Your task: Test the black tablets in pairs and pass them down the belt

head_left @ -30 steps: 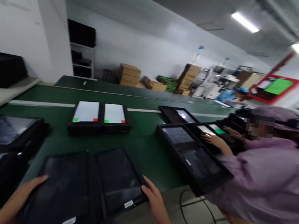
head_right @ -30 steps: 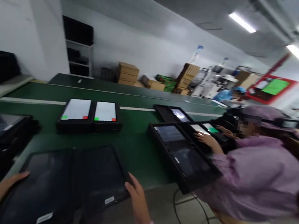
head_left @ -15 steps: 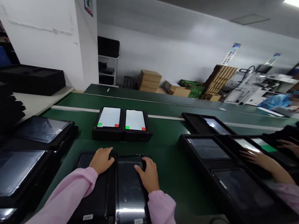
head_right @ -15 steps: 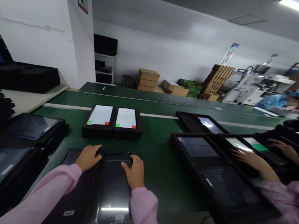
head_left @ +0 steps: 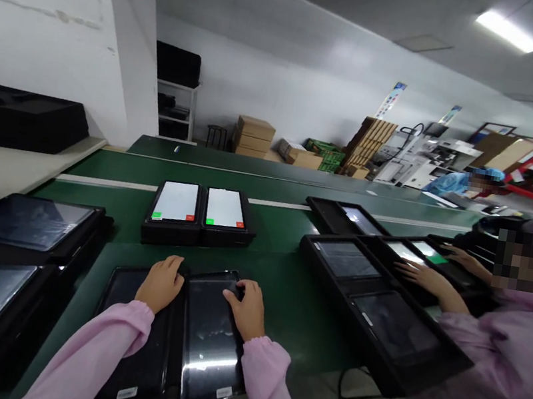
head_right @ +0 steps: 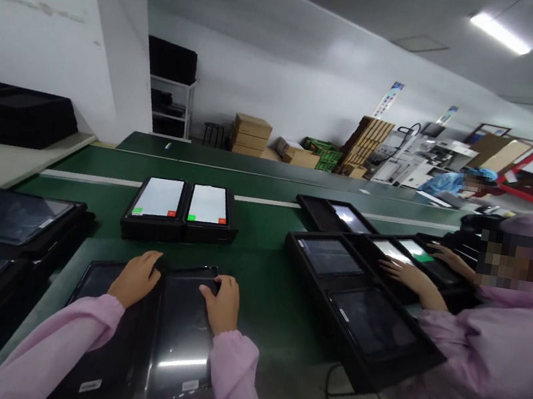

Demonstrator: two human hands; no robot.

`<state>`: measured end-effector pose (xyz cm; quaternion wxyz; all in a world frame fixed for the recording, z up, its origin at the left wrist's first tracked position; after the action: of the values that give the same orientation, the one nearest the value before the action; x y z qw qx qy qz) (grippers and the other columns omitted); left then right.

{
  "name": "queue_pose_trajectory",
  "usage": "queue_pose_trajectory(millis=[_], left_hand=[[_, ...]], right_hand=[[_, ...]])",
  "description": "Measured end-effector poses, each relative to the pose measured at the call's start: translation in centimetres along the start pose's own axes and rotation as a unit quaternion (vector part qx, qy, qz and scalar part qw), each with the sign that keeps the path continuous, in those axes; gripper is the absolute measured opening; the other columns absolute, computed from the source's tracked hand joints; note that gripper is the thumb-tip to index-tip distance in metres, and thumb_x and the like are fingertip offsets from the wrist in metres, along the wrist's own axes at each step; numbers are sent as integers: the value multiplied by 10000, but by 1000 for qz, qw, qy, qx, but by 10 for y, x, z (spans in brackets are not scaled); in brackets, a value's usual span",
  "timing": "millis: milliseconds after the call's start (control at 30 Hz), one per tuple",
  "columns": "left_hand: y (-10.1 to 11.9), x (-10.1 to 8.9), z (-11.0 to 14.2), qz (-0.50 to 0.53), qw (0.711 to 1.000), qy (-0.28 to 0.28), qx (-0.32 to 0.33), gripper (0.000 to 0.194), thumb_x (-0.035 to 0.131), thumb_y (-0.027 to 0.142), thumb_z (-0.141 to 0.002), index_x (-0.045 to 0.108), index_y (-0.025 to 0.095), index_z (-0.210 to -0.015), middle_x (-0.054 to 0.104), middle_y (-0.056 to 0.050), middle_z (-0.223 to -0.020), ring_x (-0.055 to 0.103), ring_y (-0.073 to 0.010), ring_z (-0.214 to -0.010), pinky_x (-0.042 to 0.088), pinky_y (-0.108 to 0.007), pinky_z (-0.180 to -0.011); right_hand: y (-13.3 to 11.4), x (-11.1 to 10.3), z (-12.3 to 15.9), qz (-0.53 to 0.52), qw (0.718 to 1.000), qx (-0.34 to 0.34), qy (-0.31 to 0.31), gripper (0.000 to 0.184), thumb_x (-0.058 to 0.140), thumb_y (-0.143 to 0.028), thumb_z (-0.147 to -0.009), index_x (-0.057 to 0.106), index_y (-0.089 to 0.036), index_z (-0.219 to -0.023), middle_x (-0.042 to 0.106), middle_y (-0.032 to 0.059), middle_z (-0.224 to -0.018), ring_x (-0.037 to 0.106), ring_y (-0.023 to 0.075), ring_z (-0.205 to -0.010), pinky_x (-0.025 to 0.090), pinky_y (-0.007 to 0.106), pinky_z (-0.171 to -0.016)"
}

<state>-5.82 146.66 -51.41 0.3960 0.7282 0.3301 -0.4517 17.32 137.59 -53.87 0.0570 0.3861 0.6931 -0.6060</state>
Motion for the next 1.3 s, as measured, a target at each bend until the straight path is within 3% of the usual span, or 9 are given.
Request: queue_pose_trajectory(millis=[100, 233, 433, 567, 667, 900, 1067, 1167, 1300], left_hand=[[0, -7, 12, -5, 999, 26, 21, 394, 436, 234, -879, 638, 88, -1184, 585, -179, -1337, 541, -300, -1242, 362, -456, -1113], [-3, 1, 49, -51, 993, 46, 101, 368, 447, 311, -885, 711, 170, -1100, 584, -134, -1376, 454, -316, -1348, 274, -544, -1160], [10, 23, 55, -75, 991, 19, 113, 468, 375, 248, -879, 675, 149, -1225, 506, -123, -1462, 383, -323, -1405, 238, -598, -1158], [26, 8, 45, -48, 995, -49, 67, 466, 422, 239, -873, 642, 200, -1282, 515, -115, -1456, 374, -334, -1409, 209, -634, -1153], [13, -12, 64, -7, 997, -66, 42, 436, 470, 334, -904, 612, 266, -1310, 483, -81, -1488, 348, -322, -1425, 232, -619, -1154], [-59, -53, 181, 96, 985, 10, -140, 712, 538, 513, -876, 352, 232, -1503, 376, -104, -1557, 389, -312, -1405, 380, -507, -1127], [-69, -54, 236, 218, 955, -31, -199, 772, 565, 495, -868, 254, 273, -1539, 345, -73, -1576, 374, -291, -1415, 357, -479, -1144], [-67, -49, 229, 237, 948, -21, -214, 761, 575, 474, -865, 282, 242, -1528, 368, -101, -1561, 370, -300, -1417, 318, -508, -1163], [-73, -42, 177, 220, 944, 8, -246, 759, 581, 513, -834, 390, 130, -1460, 482, -175, -1461, 426, -316, -1375, 315, -520, -1159]], right_hand=[[1, -9, 9, -15, 1000, 5, -2, 335, 674, -311, -769, 621, -165, -1067, 635, 111, -1068, 608, 280, -999, 503, 431, -920], [17, -33, 59, -16, 998, -37, -46, 609, 739, -353, -762, 549, -164, -1310, 565, 145, -1336, 519, 299, -1258, 414, 450, -1085], [41, -45, 126, 70, 987, -83, -114, 1243, 888, -654, -453, 388, -169, -1483, 287, 200, -1558, 268, 414, -1425, 332, 568, -1127], [44, -39, 134, 72, 993, -68, -69, 1166, 863, -638, -542, 368, -181, -1493, 299, 189, -1556, 289, 399, -1420, 349, 539, -1123], [46, -37, 138, 57, 995, -56, -64, 1042, 854, -525, -634, 361, -196, -1491, 315, 165, -1554, 291, 386, -1423, 370, 531, -1110], [49, -40, 148, 40, 996, -31, -70, 903, 815, -367, -681, 384, -231, -1462, 329, 120, -1554, 288, 355, -1431, 358, 510, -1120], [58, -48, 153, -24, 996, -1, -83, 826, 722, -458, -757, 360, -258, -1472, 321, 96, -1561, 290, 331, -1435, 366, 491, -1116], [58, -54, 146, -45, 993, 26, -104, 762, 671, -493, -786, 400, -229, -1448, 368, 108, -1534, 328, 329, -1416, 365, 486, -1114], [34, -53, 114, 19, 996, 65, -58, 656, 596, -538, -822, 500, -177, -1361, 545, 144, -1361, 476, 340, -1279, 406, 495, -1054]])
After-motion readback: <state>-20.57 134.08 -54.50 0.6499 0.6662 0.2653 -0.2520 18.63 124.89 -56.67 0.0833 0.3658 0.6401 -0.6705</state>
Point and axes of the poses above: each hand's wrist, its own z-axis away from the middle knuckle, its own x-axis out of the palm, y = z × x, the point moved 1 cm from there along -z, towards the middle knuckle
